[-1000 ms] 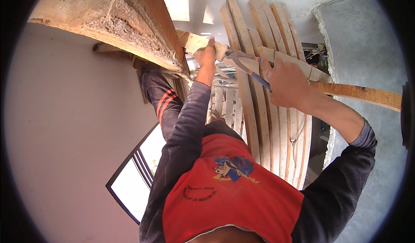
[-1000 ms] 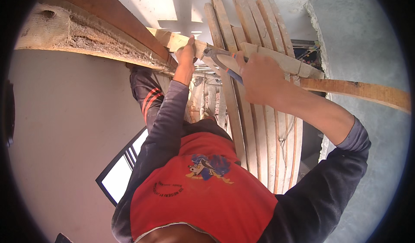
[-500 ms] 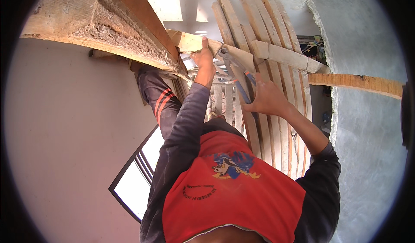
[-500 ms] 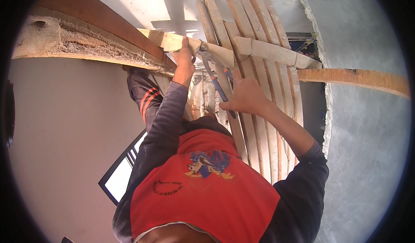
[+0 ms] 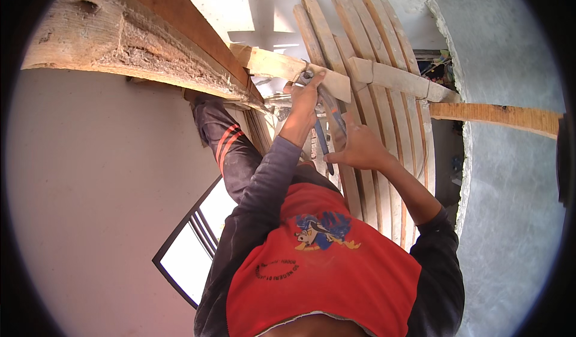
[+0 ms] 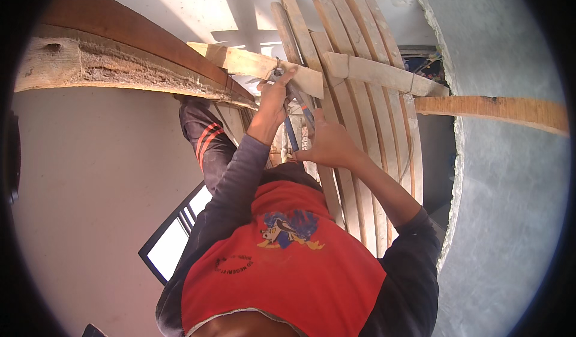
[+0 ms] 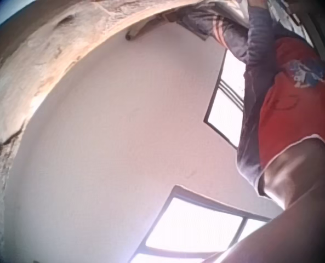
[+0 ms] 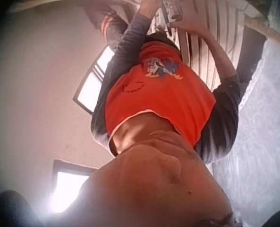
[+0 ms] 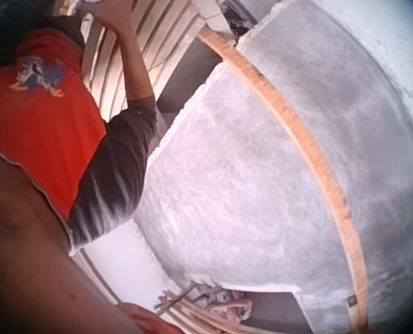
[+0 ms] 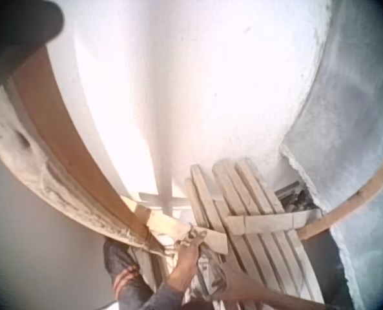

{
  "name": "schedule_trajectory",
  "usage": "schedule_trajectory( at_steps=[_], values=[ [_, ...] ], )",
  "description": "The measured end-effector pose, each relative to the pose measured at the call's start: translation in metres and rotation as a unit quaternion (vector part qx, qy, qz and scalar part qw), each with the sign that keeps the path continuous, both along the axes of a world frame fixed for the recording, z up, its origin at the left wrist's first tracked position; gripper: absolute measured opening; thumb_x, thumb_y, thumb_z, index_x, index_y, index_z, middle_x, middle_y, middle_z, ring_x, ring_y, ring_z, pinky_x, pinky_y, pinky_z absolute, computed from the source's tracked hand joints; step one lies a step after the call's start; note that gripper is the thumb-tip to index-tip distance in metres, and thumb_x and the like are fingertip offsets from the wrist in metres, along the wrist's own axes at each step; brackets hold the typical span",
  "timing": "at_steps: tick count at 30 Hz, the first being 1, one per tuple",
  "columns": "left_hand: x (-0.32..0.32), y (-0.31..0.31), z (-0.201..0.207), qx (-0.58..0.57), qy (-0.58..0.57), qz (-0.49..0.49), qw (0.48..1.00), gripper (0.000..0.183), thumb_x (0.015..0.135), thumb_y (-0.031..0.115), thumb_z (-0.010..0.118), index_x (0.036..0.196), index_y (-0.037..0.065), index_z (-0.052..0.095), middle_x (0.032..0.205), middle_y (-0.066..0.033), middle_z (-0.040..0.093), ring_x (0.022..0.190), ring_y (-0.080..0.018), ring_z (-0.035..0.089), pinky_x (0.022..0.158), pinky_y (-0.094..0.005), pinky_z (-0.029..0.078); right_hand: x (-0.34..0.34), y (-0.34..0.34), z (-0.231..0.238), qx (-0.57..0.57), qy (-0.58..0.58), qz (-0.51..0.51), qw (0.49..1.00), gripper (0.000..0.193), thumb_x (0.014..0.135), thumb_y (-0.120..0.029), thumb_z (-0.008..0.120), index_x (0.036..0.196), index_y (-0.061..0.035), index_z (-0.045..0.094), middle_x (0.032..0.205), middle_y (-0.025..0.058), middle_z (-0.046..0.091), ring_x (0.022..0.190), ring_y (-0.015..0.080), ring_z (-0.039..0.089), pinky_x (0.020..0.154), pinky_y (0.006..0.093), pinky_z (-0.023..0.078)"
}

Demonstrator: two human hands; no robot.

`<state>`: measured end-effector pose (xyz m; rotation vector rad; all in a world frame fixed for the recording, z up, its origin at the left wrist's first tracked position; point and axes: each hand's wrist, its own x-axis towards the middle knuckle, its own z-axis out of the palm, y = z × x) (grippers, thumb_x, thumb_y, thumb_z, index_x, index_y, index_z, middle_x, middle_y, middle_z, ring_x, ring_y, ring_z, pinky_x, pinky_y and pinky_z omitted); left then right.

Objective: The person dismantles a wooden scaffolding structure by hand, removing planks and using pliers to cut wire bindings. They work from a standing position on the structure, carefully detaching components and placing them aside.

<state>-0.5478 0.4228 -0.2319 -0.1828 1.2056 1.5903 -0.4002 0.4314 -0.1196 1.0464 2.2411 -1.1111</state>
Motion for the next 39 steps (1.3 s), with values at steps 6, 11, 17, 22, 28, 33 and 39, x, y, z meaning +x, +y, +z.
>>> schedule_trajectory(
  at_steps=[6,11,17,22,28,33,39],
  values=[
    [0.005,-0.001,-0.004,-0.025,0.018,-0.008,0.999,0.042,0.078,0.019,0.072,0.107,0.002,0.046,0.092,-0.0054,0.055,0.079,-0.0139,0.056,0.07,-0.0283,0.047,0.034,-0.007,-0.051,-0.712,0.262,-0.334,0.56,0.064,0.078,-0.023,0.063,0.13,-0.0002,0.033,0.123,0.0211,0.049,0.111,0.0282,0.053,0.092,0.0454,0.042],
    [0.0,-0.009,-0.002,-0.005,-0.003,-0.05,0.999,0.042,0.078,0.02,0.071,0.108,0.002,0.047,0.095,-0.005,0.054,0.082,-0.0154,0.054,0.075,-0.0303,0.046,0.03,-0.022,-0.07,-0.778,0.273,-0.318,0.468,0.049,0.079,-0.018,0.061,0.121,0.0,0.044,0.109,0.0137,0.054,0.096,0.0198,0.054,0.082,0.0389,0.043],
    [-0.017,-0.026,-0.003,0.012,-0.059,0.006,0.998,0.067,0.085,0.047,0.064,0.128,-0.001,0.043,0.107,-0.0092,0.054,0.102,-0.0181,0.049,0.094,-0.0402,0.037,0.034,0.007,-0.041,-0.503,0.127,-0.3,0.801,0.028,0.078,-0.015,0.058,0.1,-0.0014,0.051,0.088,0.0078,0.055,0.078,0.0184,0.053,0.071,0.0358,0.043],
    [-0.054,-0.024,-0.033,-0.035,0.129,-0.018,0.991,0.094,0.083,0.057,0.059,0.134,-0.016,0.028,0.137,-0.0198,0.037,0.123,-0.0236,0.039,0.106,-0.031,0.026,0.024,0.036,0.008,-0.001,-0.047,0.031,0.998,0.034,0.075,-0.01,0.057,0.105,0.003,0.048,0.083,0.0139,0.055,0.077,0.0263,0.057,0.069,0.0383,0.045],
    [-0.067,0.002,-0.073,-0.035,0.127,0.065,0.989,0.084,0.081,0.044,0.069,0.128,-0.017,0.034,0.125,-0.0198,0.05,0.112,-0.0236,0.047,0.098,-0.0303,0.035,-0.012,0.035,0.062,0.4,-0.116,0.247,0.875,0.05,0.074,-0.01,0.059,0.117,0.0082,0.043,0.09,0.0216,0.055,0.086,0.0356,0.056,0.072,0.042,0.046],
    [-0.061,0.006,-0.072,-0.028,0.131,0.1,0.986,0.075,0.081,0.033,0.072,0.126,-0.013,0.034,0.123,-0.0176,0.05,0.11,-0.0225,0.049,0.095,-0.0313,0.038,0.014,0.032,0.031,0.439,-0.077,0.215,0.869,0.052,0.073,-0.014,0.061,0.118,0.0066,0.044,0.089,0.0188,0.055,0.083,0.0332,0.056,0.073,0.042,0.045],
    [-0.06,0.005,-0.059,0.068,0.016,0.152,0.986,0.056,0.081,0.018,0.074,0.118,-0.009,0.041,0.117,-0.0143,0.054,0.106,-0.0225,0.053,0.091,-0.03,0.043,0.014,0.009,0.032,0.158,-0.054,0.06,0.984,0.07,0.065,-0.027,0.068,0.115,0.0133,0.039,0.084,0.0244,0.061,0.082,0.038,0.062,0.075,0.0427,0.049]
  ],
)
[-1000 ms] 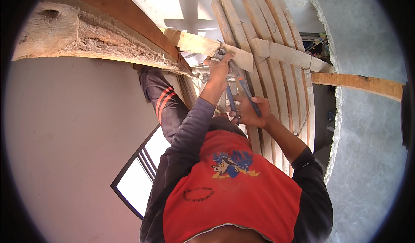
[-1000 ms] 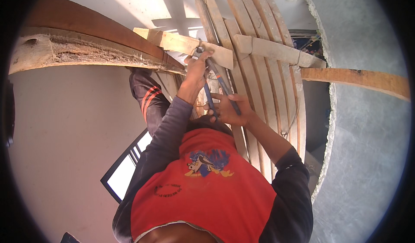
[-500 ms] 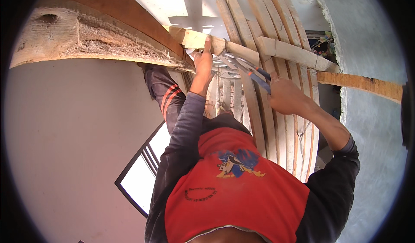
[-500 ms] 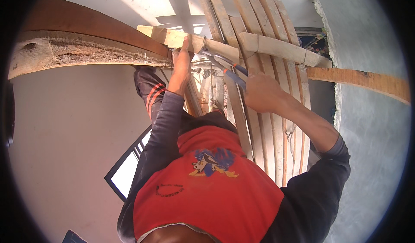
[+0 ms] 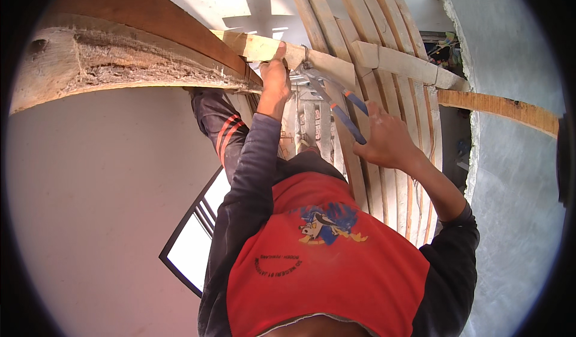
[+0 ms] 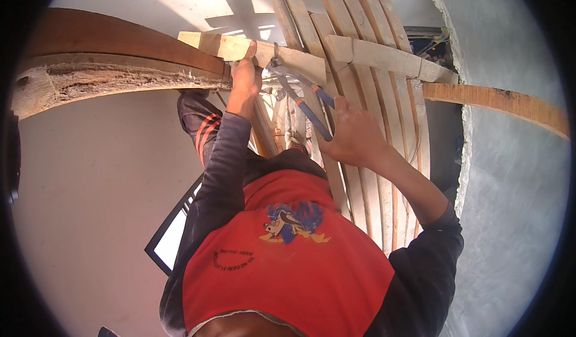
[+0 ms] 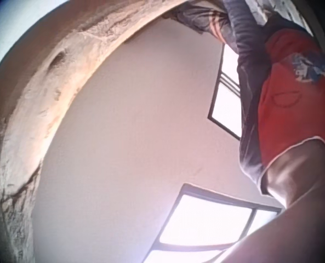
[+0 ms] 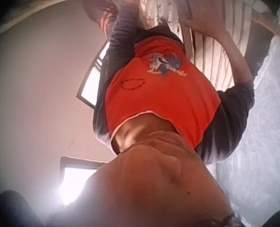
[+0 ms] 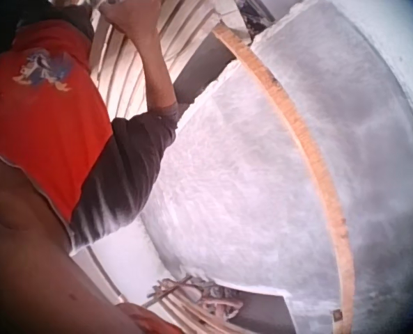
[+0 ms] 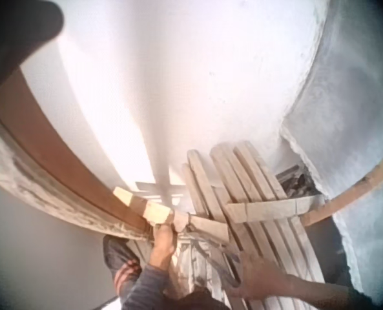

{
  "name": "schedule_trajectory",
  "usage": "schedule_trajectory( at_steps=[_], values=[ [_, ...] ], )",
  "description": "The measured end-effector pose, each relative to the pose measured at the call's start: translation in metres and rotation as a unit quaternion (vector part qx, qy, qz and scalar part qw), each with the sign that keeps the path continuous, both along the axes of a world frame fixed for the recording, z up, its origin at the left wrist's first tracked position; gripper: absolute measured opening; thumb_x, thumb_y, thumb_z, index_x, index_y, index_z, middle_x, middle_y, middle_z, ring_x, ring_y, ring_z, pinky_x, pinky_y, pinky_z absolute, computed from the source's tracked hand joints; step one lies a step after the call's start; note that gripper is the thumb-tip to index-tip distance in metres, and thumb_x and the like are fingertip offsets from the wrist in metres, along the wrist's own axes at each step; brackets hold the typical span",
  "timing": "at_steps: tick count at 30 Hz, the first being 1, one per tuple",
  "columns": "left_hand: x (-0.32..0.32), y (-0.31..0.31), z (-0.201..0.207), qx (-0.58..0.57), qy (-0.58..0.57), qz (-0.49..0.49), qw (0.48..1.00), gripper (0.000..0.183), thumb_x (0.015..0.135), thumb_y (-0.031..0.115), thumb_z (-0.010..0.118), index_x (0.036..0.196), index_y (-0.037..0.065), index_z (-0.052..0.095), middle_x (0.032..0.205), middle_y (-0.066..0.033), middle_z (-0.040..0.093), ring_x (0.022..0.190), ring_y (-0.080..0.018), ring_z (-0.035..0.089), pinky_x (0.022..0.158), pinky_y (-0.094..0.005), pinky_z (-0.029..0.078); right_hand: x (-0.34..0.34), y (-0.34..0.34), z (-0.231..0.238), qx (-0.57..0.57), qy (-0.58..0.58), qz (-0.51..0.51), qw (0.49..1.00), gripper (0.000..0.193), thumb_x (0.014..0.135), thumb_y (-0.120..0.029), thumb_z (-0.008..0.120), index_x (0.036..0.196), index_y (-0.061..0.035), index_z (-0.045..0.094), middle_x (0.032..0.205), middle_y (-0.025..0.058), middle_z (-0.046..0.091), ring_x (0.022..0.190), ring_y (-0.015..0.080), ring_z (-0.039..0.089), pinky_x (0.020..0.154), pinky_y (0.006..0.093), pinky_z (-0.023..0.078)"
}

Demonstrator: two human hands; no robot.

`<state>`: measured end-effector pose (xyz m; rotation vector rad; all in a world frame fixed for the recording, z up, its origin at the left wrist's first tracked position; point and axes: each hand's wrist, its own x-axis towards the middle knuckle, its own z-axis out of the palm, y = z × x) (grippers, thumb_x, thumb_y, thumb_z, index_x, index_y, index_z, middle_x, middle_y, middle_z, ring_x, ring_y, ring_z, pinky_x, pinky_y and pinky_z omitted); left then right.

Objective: The person dismantles a wooden scaffolding structure by hand, removing planks and using pliers to cut wire bindings. They work from a standing position on the structure, carefully detaching components and placing them aside.

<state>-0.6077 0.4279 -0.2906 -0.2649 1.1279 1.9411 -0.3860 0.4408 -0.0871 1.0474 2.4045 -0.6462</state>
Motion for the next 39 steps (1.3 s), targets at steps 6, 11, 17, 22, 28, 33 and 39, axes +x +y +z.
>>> schedule_trajectory(
  at_steps=[6,11,17,22,28,33,39],
  values=[
    [-0.003,-0.007,0.01,0.011,0.018,-0.032,0.999,0.05,0.082,0.018,0.073,0.119,-0.003,0.045,0.107,-0.0103,0.059,0.095,-0.0189,0.059,0.081,-0.0288,0.049,0.004,0.026,-0.006,-0.172,0.061,-0.046,0.982,0.077,0.059,-0.033,0.075,0.11,0.0126,0.041,0.078,0.0172,0.065,0.071,0.0354,0.065,0.069,0.0388,0.052],
    [0.019,-0.031,0.026,-0.118,-0.004,-0.099,0.988,0.082,0.085,0.049,0.063,0.136,-0.004,0.028,0.128,-0.0202,0.043,0.115,-0.0286,0.047,0.096,-0.0399,0.041,-0.008,0.007,0.005,-0.077,0.003,-0.016,0.997,0.076,0.06,-0.029,0.074,0.111,0.0135,0.039,0.073,0.0206,0.064,0.071,0.0371,0.065,0.069,0.0398,0.052],
    [0.078,-0.052,0.101,0.086,-0.139,-0.226,0.96,0.086,0.084,0.063,0.052,0.13,-0.006,0.031,0.122,-0.0254,0.043,0.112,-0.0355,0.053,0.093,-0.045,0.047,-0.014,-0.028,0.0,0.011,0.009,-0.021,1.0,0.069,0.066,-0.031,0.075,0.11,0.0074,0.037,0.081,0.0239,0.061,0.074,0.0388,0.065,0.065,0.0442,0.053],
    [0.083,-0.04,0.105,-0.072,-0.125,-0.232,0.962,0.026,0.08,0.028,0.073,0.09,0.007,0.059,0.083,-0.0012,0.057,0.074,-0.0122,0.061,0.065,-0.0255,0.052,-0.013,-0.044,-0.014,0.021,0.028,-0.055,0.998,0.075,0.064,-0.031,0.076,0.112,0.0075,0.034,0.087,0.0284,0.06,0.077,0.0427,0.063,0.068,0.0451,0.052],
    [0.082,-0.046,0.083,-0.071,-0.11,-0.219,0.967,0.013,0.076,0.018,0.066,0.083,0.011,0.057,0.07,0.0032,0.05,0.062,-0.0086,0.051,0.056,-0.0207,0.044,-0.006,-0.042,-0.029,-0.21,0.146,-0.159,0.954,0.067,0.071,-0.028,0.073,0.116,0.0048,0.035,0.092,0.0237,0.061,0.077,0.032,0.064,0.069,0.0408,0.052],
    [0.083,-0.048,0.077,-0.027,-0.141,-0.226,0.964,0.023,0.074,0.022,0.065,0.091,0.013,0.052,0.07,0.0037,0.049,0.061,-0.0084,0.046,0.056,-0.0221,0.039,0.012,-0.037,-0.066,-0.688,0.269,-0.422,0.525,0.04,0.079,-0.024,0.065,0.106,-0.0032,0.046,0.088,0.01,0.059,0.074,0.0156,0.057,0.061,0.0288,0.046],
    [0.064,-0.065,0.077,0.008,-0.122,-0.275,0.954,0.078,0.078,0.047,0.065,0.13,-0.001,0.032,0.104,-0.0138,0.052,0.093,-0.0225,0.054,0.079,-0.0337,0.044,0.012,-0.045,-0.069,-0.683,0.274,-0.428,0.524,0.024,0.081,-0.023,0.059,0.096,-0.0053,0.053,0.081,0.0062,0.054,0.066,0.0122,0.048,0.059,0.0263,0.04]
  ],
)
